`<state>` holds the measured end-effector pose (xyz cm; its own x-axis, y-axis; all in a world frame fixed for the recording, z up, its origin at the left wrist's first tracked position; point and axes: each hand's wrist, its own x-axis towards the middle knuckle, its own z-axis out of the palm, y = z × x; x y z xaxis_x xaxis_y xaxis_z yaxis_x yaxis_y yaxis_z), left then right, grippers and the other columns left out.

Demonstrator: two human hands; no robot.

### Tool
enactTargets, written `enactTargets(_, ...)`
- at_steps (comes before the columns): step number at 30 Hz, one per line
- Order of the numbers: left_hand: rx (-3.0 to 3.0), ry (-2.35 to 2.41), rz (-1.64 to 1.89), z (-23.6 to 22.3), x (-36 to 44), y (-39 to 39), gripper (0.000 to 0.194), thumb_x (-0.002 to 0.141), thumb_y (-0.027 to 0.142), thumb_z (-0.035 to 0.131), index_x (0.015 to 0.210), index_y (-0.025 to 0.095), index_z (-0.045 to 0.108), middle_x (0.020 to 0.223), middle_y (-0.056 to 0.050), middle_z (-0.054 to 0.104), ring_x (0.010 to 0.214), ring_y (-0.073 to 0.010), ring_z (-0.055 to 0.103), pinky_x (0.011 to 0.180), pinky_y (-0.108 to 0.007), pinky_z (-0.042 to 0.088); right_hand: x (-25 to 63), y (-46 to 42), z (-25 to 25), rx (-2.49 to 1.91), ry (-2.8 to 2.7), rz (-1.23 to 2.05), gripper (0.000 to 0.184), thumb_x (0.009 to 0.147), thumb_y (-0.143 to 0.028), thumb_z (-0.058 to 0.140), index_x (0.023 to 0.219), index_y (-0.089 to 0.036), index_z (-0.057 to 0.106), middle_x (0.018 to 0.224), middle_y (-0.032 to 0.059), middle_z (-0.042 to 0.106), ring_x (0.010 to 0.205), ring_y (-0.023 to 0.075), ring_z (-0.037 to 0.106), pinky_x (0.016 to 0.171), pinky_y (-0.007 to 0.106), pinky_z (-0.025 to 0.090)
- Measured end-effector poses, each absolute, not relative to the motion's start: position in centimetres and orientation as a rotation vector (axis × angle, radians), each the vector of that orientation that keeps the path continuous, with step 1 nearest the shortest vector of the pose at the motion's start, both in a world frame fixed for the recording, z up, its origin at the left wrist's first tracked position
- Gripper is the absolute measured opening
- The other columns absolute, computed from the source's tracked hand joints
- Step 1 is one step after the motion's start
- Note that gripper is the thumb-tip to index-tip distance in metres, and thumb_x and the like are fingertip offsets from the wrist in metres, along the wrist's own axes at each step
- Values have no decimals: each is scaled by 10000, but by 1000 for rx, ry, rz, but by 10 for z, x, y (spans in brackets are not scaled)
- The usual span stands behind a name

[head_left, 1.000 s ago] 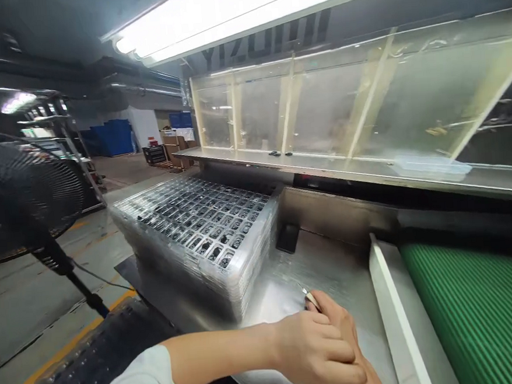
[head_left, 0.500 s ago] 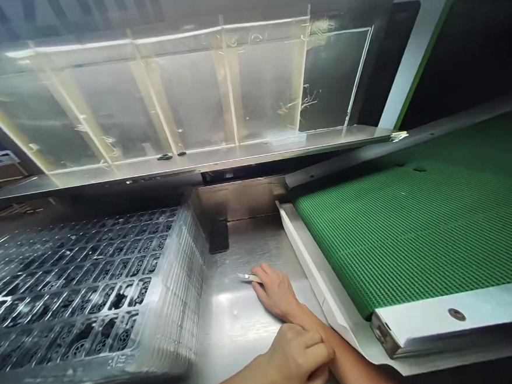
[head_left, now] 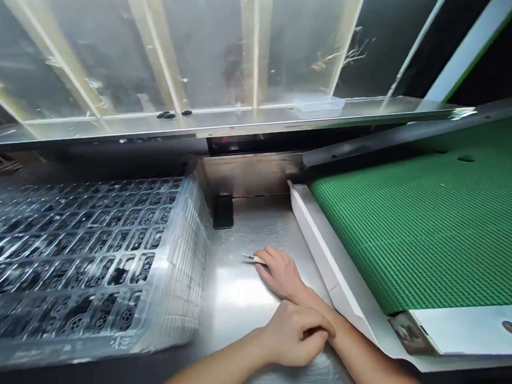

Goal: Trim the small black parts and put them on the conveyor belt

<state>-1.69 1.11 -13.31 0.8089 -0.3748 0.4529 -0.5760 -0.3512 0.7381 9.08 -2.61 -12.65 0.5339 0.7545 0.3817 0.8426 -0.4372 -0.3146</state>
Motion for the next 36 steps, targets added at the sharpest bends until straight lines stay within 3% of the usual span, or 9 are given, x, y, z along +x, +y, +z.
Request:
enactTargets(9,1954,-526,72,-122,-15,15,170,892,151,635,975,154,783,872,-20,790,685,-122,685,723,-213,564,91,-25,-131,-2219,-1335,-334,164,1015,-220,499,1111,-210,631,968,34,570,842,223,584,741,327,401)
enactTargets(19,1915,-535,51,-127,-13,17,167,908,143,635,994,153,779,929,-14,794,790,-114,716,798,-174,558,90,-24,-130,-2179,-1440,-407,256,1054,-219,362,1026,-200,615,927,46,532,742,223,533,701,340,369)
enactTargets(29,1927,-604,91,-134,-13,18,207,938,212,614,1030,122,777,884,-39,782,712,-115,678,725,-186,533,91,-25,-131,-2163,-1459,-364,214,1031,-204,417,1050,-200,630,929,43,538,780,223,545,710,335,371)
enactTargets(36,1913,-631,111,-132,-15,16,219,941,192,579,1017,126,773,935,-41,793,755,-116,700,794,-185,549,91,-26,-132,-2132,-1479,-367,221,1059,-217,393,1048,-200,613,903,30,509,733,211,506,673,326,338)
